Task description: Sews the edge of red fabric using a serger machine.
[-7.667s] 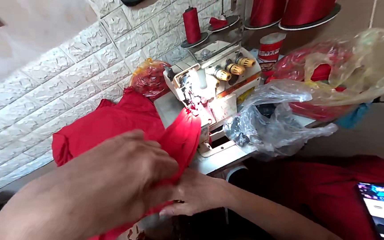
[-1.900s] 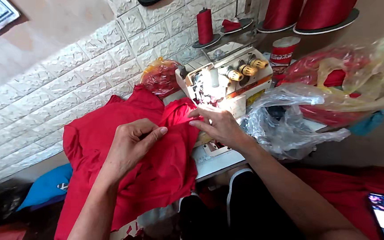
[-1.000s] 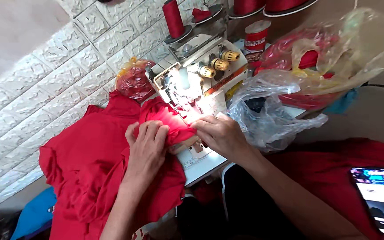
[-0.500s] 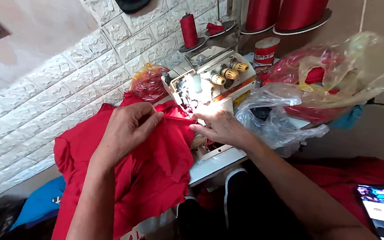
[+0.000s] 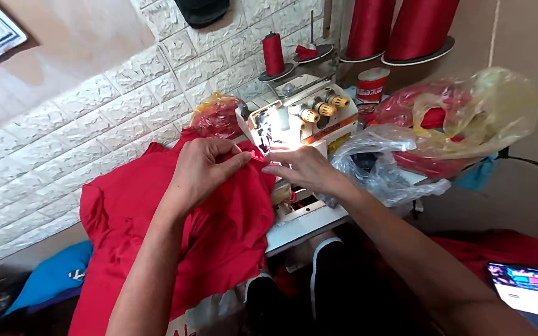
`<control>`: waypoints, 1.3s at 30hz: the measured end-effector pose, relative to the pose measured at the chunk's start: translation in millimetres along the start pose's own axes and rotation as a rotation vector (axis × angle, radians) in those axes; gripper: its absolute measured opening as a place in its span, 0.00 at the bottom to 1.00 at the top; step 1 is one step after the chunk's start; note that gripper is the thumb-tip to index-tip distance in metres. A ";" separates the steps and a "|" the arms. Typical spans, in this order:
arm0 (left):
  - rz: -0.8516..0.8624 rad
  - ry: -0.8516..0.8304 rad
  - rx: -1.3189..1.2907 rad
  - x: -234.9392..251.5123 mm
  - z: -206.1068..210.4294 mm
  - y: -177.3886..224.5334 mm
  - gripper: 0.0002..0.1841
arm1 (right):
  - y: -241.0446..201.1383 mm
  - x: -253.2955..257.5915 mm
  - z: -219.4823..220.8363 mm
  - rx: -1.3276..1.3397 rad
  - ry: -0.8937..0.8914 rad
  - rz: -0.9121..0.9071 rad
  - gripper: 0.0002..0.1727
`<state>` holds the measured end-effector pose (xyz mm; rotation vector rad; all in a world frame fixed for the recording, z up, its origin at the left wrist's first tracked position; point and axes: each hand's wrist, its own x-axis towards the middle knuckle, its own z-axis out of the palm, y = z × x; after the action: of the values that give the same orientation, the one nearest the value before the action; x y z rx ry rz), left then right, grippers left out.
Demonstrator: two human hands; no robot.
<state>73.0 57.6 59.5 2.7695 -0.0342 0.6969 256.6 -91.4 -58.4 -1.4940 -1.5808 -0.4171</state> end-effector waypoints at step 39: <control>0.166 -0.186 0.030 5.3 11.4 -25.4 0.10 | 3.2 -26.7 -2.8 -0.219 -0.059 0.043 0.14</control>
<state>85.2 79.0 45.6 2.8752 -0.2963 0.4786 257.2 -109.4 -78.6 -1.7169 -1.5862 -0.5401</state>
